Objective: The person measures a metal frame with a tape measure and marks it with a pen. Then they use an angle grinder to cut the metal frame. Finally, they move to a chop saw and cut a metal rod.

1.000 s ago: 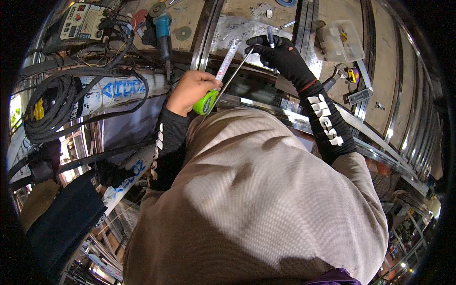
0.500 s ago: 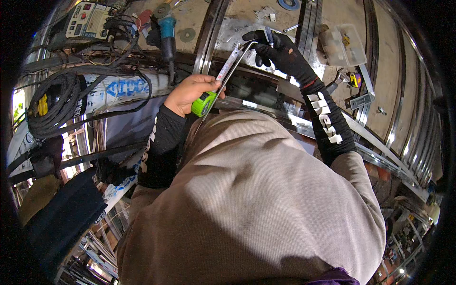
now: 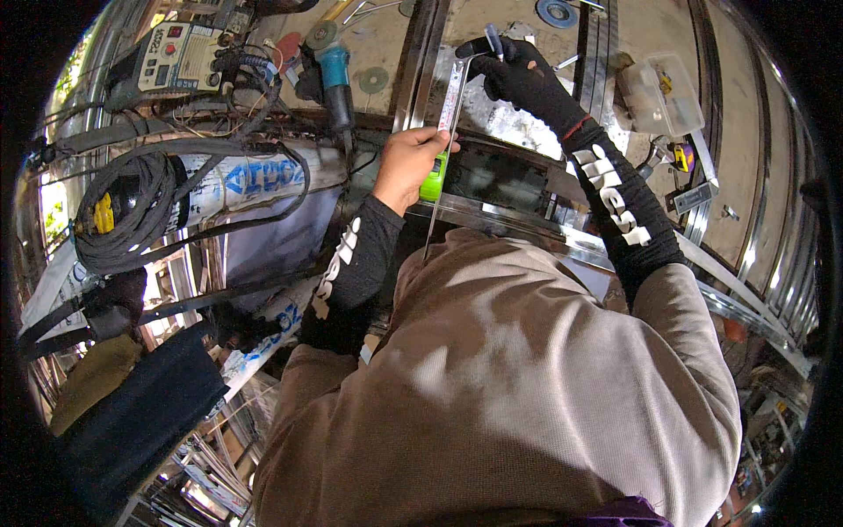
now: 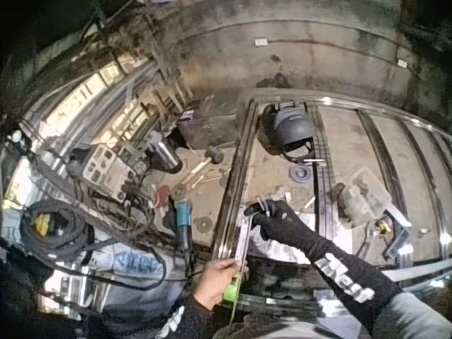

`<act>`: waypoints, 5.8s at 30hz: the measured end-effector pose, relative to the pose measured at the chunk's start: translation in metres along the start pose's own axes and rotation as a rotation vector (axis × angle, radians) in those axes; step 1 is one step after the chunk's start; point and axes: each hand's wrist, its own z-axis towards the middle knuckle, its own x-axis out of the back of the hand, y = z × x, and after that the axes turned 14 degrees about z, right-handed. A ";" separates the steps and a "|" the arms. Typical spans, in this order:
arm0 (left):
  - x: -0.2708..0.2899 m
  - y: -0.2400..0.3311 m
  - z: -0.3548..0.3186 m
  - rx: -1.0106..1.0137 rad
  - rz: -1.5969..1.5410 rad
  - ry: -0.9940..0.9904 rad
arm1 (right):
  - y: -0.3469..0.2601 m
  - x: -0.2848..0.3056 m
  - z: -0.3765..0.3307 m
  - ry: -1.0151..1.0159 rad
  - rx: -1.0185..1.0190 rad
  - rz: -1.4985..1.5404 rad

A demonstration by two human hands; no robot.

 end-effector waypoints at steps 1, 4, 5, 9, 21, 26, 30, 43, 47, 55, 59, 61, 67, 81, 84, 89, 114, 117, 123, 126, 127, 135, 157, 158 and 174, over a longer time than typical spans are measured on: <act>-0.007 -0.008 0.001 0.012 -0.016 0.021 | 0.009 0.003 -0.002 -0.003 0.007 0.083; -0.001 -0.023 0.025 0.065 -0.075 0.072 | 0.040 -0.006 0.040 -0.016 -0.112 0.054; 0.004 -0.026 0.034 0.078 -0.105 0.074 | 0.051 -0.016 0.053 -0.004 -0.127 0.259; 0.024 -0.035 0.059 0.238 -0.307 0.037 | 0.076 -0.038 0.084 -0.010 -0.267 0.082; 0.013 -0.072 0.039 0.298 -0.400 0.111 | 0.100 -0.049 0.073 -0.342 -0.137 -0.399; 0.012 -0.072 0.042 0.208 -0.350 0.247 | 0.089 -0.075 0.081 -0.283 -0.222 -0.357; 0.030 -0.076 0.046 0.206 -0.390 0.200 | 0.106 -0.093 0.095 -0.416 0.316 -0.842; 0.060 -0.093 0.048 0.405 -0.355 0.028 | 0.134 -0.132 0.076 -0.013 -0.495 0.086; 0.059 -0.101 0.051 0.435 -0.289 0.001 | 0.128 -0.128 0.065 -0.053 -0.445 0.138; 0.054 -0.107 0.045 0.261 -0.183 0.054 | 0.114 -0.134 0.068 0.006 -0.481 0.237; 0.055 -0.110 0.038 0.328 -0.178 0.051 | 0.113 -0.126 0.065 0.017 -0.532 0.216; 0.055 -0.112 0.036 0.256 -0.204 0.073 | 0.121 -0.125 0.067 -0.042 -0.524 0.150; 0.052 -0.117 0.033 0.181 -0.115 0.149 | 0.150 -0.145 0.061 -0.013 -0.504 0.356; 0.060 -0.117 0.033 0.157 0.057 0.171 | 0.104 -0.151 0.059 -0.118 -0.527 0.161; 0.060 -0.113 0.033 0.175 0.025 0.176 | 0.107 -0.151 0.059 -0.112 -0.493 0.161; 0.052 -0.108 0.039 0.180 -0.088 0.224 | 0.116 -0.154 0.061 -0.027 -0.474 0.136; 0.047 -0.105 0.040 -0.068 0.512 0.446 | 0.130 -0.168 0.048 0.159 -0.305 0.351; 0.045 -0.110 0.039 -0.035 0.453 0.425 | 0.133 -0.165 0.045 0.161 -0.289 0.249; 0.047 -0.113 0.040 0.063 0.266 0.368 | 0.120 -0.162 0.033 0.072 -0.349 0.291; 0.048 -0.110 0.040 0.130 0.131 0.357 | 0.115 -0.161 0.022 0.011 -0.283 0.303; 0.049 -0.109 0.039 0.143 0.114 0.357 | 0.114 -0.161 0.019 0.009 -0.260 0.255; 0.061 -0.110 0.032 0.103 0.090 0.307 | 0.130 -0.190 -0.032 0.164 -0.354 0.376; 0.068 -0.120 0.037 -0.021 0.089 0.255 | 0.135 -0.202 -0.045 -0.015 -0.154 0.398; 0.069 -0.120 0.038 -0.026 0.078 0.237 | 0.135 -0.202 -0.045 -0.016 -0.140 0.399; 0.074 -0.130 0.047 -0.062 0.047 0.148 | 0.107 -0.197 -0.046 -0.054 -0.110 0.447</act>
